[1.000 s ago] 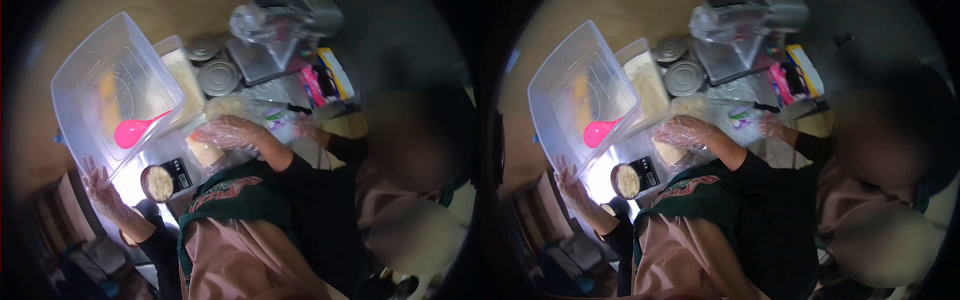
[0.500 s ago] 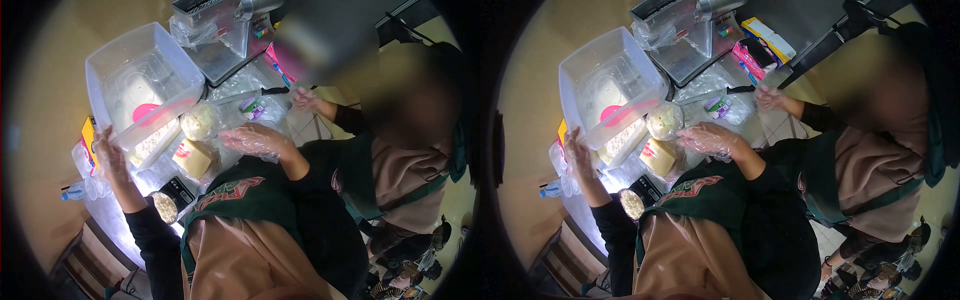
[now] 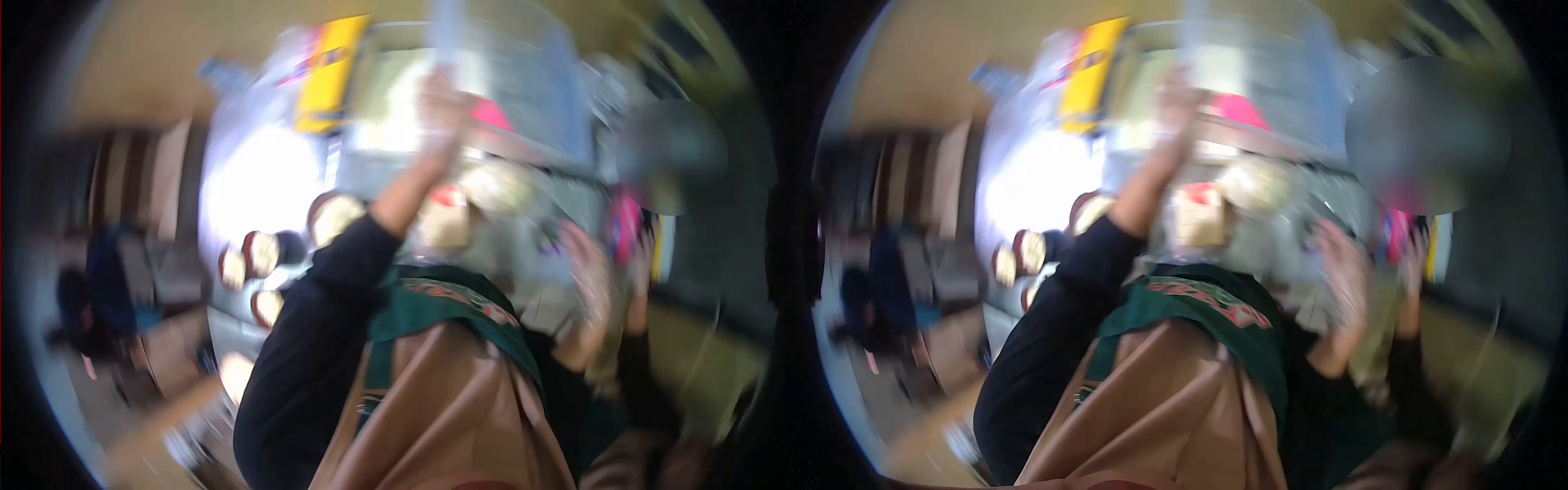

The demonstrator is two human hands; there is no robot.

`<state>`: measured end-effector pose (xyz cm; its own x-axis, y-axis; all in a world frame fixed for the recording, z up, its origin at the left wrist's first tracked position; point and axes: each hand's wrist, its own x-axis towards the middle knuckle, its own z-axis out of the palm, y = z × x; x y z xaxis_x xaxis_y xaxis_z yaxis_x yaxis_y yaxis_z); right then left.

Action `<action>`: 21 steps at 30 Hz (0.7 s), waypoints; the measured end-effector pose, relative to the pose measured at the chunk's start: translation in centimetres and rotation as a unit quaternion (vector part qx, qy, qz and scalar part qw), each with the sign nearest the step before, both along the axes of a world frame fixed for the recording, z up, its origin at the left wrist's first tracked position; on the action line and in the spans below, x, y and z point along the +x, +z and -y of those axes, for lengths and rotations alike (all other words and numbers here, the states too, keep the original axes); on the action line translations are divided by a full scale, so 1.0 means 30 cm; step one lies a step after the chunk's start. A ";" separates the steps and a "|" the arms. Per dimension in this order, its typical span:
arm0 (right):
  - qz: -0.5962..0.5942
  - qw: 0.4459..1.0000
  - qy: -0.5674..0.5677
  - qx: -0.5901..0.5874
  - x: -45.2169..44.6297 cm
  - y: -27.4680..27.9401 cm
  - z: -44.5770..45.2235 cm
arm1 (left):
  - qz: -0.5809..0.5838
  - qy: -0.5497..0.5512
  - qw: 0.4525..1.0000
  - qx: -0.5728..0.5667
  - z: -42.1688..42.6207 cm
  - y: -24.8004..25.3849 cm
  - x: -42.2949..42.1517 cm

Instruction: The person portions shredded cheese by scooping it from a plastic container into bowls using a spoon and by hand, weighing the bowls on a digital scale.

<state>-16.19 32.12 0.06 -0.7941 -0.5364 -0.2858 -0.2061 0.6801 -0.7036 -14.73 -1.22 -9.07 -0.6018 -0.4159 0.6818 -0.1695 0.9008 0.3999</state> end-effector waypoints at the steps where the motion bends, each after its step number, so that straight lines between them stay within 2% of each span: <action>1: -0.032 0.998 -0.037 -0.049 -0.038 -0.027 -0.024 | -0.054 0.021 0.980 0.192 -0.068 0.086 -0.010; 2: -0.024 0.998 0.034 -0.054 -0.059 -0.012 -0.001 | -0.052 0.045 0.968 0.242 -0.116 0.177 0.021; 3: -0.083 0.994 0.039 -0.064 -0.081 0.030 0.017 | -0.122 -0.013 0.931 0.343 -0.132 0.203 0.045; 4: -0.144 0.986 0.033 -0.077 -0.106 0.059 0.056 | -0.191 0.021 0.927 0.323 -0.159 0.155 0.001; 6: -0.186 0.974 0.110 -0.070 -0.116 0.077 0.130 | -0.214 0.007 0.875 0.433 -0.223 0.225 0.038; 8: -0.229 0.956 0.172 -0.062 -0.136 0.094 0.200 | -0.224 -0.008 0.871 0.437 -0.235 0.231 0.051; 10: -0.336 0.897 0.281 0.067 -0.153 0.085 0.260 | -0.237 0.037 0.865 0.441 -0.261 0.223 0.053; 12: -0.329 0.889 0.314 0.061 -0.173 0.046 0.302 | -0.243 0.064 0.856 0.451 -0.273 0.209 0.042; 14: -0.214 0.948 0.229 0.063 -0.211 -0.006 0.312 | -0.271 0.069 0.849 0.449 -0.296 0.193 0.024; 15: -0.215 0.950 0.216 0.067 -0.233 -0.039 0.314 | -0.275 0.071 0.843 0.458 -0.305 0.194 0.025; 17: -0.131 0.971 0.200 -0.018 -0.307 -0.155 0.300 | -0.247 0.054 0.852 0.458 -0.310 0.191 0.025; 19: -0.229 0.935 0.271 -0.033 -0.342 -0.201 0.300 | -0.172 0.033 0.891 0.419 -0.305 0.148 0.010; 21: -0.342 0.900 0.272 -0.003 -0.334 -0.201 0.298 | -0.114 0.027 0.921 0.371 -0.260 0.150 0.021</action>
<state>-26.20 23.17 -5.97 -0.4032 -0.8982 0.1752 -0.8931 0.3444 -0.2894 -14.11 6.57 -4.57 -0.4422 -0.8439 0.3037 -0.0414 0.3574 0.9330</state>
